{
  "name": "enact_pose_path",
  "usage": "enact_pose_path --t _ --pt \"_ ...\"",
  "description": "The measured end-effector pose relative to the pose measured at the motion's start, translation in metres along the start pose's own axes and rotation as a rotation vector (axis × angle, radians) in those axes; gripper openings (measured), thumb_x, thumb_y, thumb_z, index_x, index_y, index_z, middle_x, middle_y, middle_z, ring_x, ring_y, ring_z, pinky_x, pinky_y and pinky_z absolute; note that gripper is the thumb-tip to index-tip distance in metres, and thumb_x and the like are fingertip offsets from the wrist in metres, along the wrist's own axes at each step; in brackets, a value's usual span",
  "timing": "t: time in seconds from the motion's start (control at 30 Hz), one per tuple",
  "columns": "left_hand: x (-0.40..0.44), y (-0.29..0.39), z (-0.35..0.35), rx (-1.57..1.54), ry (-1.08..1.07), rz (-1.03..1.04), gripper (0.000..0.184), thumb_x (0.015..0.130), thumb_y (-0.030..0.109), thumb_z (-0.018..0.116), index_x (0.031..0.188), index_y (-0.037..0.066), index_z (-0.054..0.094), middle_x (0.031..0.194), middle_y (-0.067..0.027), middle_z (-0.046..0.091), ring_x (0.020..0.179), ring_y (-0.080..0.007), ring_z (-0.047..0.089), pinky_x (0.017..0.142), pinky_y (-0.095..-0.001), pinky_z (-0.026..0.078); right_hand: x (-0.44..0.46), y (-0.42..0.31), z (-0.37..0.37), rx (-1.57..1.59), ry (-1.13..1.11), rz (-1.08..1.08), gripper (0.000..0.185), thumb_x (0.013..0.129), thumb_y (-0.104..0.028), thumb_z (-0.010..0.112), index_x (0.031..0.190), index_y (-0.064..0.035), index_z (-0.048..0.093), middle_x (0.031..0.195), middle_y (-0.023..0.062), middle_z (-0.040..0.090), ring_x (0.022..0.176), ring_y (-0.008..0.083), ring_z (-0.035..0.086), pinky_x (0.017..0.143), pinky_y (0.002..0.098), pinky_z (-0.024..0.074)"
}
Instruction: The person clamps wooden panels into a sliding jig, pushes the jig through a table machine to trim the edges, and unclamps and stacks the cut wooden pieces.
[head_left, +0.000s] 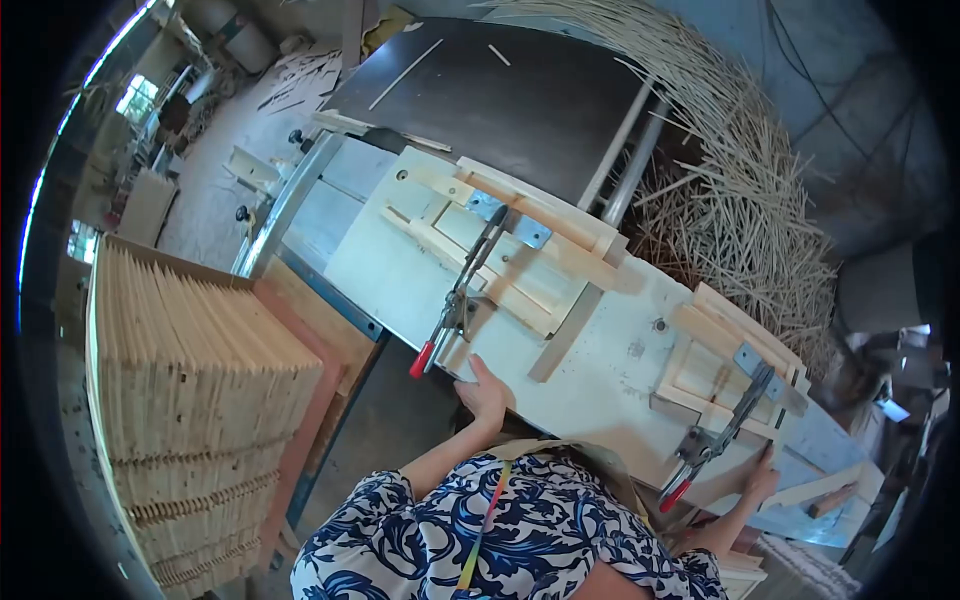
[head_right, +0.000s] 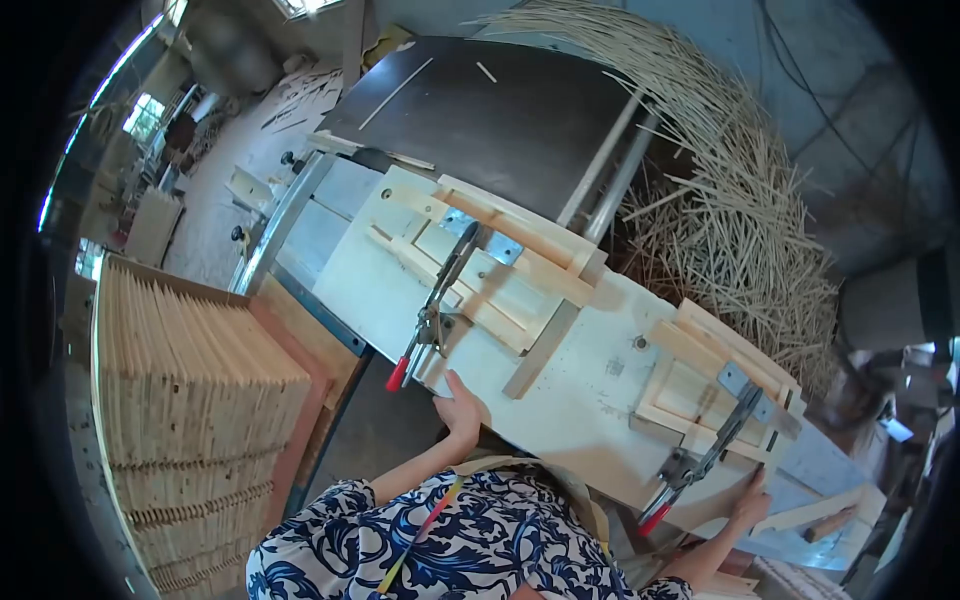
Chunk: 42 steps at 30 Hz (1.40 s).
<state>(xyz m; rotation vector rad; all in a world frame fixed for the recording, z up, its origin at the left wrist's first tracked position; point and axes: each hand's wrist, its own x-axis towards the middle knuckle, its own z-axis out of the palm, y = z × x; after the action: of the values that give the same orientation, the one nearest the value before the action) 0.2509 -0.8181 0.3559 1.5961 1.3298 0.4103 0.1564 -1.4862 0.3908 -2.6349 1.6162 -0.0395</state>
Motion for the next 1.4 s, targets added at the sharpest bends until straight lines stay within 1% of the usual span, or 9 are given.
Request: enact_pose_path --t 0.23,0.37,0.57,0.87,1.2,1.27,1.3,1.37,1.4 --pt "0.001 0.019 -0.010 -0.005 0.018 0.005 0.077 0.101 0.055 0.065 0.119 -0.020 0.057 0.119 -0.0390 0.063 0.117 -0.0489 0.063 0.101 -0.0524 0.049 0.004 -0.004 0.003 -0.047 -0.042 -0.008 0.113 0.089 -0.092 0.043 0.112 0.0156 0.069 0.107 0.0386 0.071 0.109 0.0552 0.067 0.097 0.0592 0.0498" --pt "0.002 0.013 -0.010 -0.035 0.048 0.038 0.076 0.101 0.055 0.065 0.116 -0.019 0.059 0.116 -0.0371 0.063 0.113 -0.0488 0.064 0.099 -0.0526 0.049 0.013 0.011 0.010 -0.140 -0.083 -0.120 0.106 0.092 -0.089 0.041 0.121 0.0077 0.071 0.109 0.0379 0.070 0.105 0.0558 0.068 0.094 0.0603 0.0515" --pt "-0.003 0.008 -0.006 -0.034 0.097 0.043 0.078 0.101 0.058 0.064 0.115 -0.019 0.060 0.115 -0.0351 0.065 0.112 -0.0482 0.064 0.099 -0.0528 0.049 0.001 0.004 0.002 -0.036 -0.036 -0.083 0.115 0.090 -0.091 0.043 0.103 0.0195 0.070 0.103 0.0391 0.072 0.107 0.0519 0.070 0.093 0.0576 0.0539" --pt "0.002 -0.006 0.005 0.128 0.184 0.050 0.095 0.099 0.071 0.055 0.113 -0.023 0.062 0.115 -0.0391 0.066 0.115 -0.0511 0.063 0.102 -0.0523 0.048 0.003 0.013 0.003 -0.062 -0.005 -0.170 0.101 0.094 -0.082 0.050 0.100 0.0170 0.071 0.101 0.0370 0.073 0.103 0.0521 0.071 0.092 0.0577 0.0543" --pt "0.004 -0.014 -0.002 0.238 0.214 0.041 0.107 0.097 0.077 0.049 0.122 -0.026 0.061 0.128 -0.0415 0.065 0.127 -0.0480 0.062 0.108 -0.0487 0.048 0.025 0.035 -0.021 -0.009 -0.228 -0.624 0.086 0.100 -0.068 0.054 0.089 0.0157 0.069 0.088 0.0386 0.070 0.092 0.0529 0.071 0.085 0.0568 0.0546" --pt "0.025 -0.054 0.003 -0.023 0.076 -0.024 0.107 0.096 0.078 0.049 0.127 -0.024 0.059 0.131 -0.0370 0.066 0.130 -0.0447 0.062 0.109 -0.0455 0.047 0.042 0.047 -0.019 0.043 -0.281 -0.706 0.084 0.100 -0.067 0.054 0.086 0.0141 0.069 0.086 0.0376 0.070 0.089 0.0527 0.070 0.083 0.0569 0.0543" --pt "0.001 -0.069 -0.003 -0.227 -0.011 0.019 0.097 0.099 0.077 0.046 0.125 -0.015 0.066 0.113 -0.0248 0.074 0.107 -0.0362 0.072 0.092 -0.0431 0.056 0.053 0.053 -0.018 0.088 -0.337 -0.785 0.082 0.100 -0.066 0.054 0.083 0.0126 0.069 0.084 0.0366 0.069 0.087 0.0525 0.070 0.081 0.0569 0.0540" --pt "-0.075 -0.102 -0.011 -0.333 -0.178 -0.077 0.076 0.105 0.072 0.043 0.106 0.001 0.070 0.087 -0.0116 0.070 0.077 -0.0230 0.070 0.067 -0.0385 0.056 0.072 0.057 -0.016 0.120 -0.419 -0.842 0.080 0.100 -0.066 0.055 0.082 0.0111 0.069 0.083 0.0355 0.069 0.085 0.0520 0.069 0.079 0.0568 0.0533" --pt "-0.146 -0.110 -0.006 -0.405 -0.135 -0.039 0.063 0.109 0.067 0.040 0.086 0.011 0.057 0.067 -0.0030 0.056 0.055 -0.0140 0.056 0.049 -0.0322 0.045 0.079 0.062 -0.017 0.149 -0.508 -0.894 0.078 0.101 -0.065 0.055 0.081 0.0096 0.069 0.082 0.0344 0.069 0.083 0.0515 0.069 0.077 0.0567 0.0526"
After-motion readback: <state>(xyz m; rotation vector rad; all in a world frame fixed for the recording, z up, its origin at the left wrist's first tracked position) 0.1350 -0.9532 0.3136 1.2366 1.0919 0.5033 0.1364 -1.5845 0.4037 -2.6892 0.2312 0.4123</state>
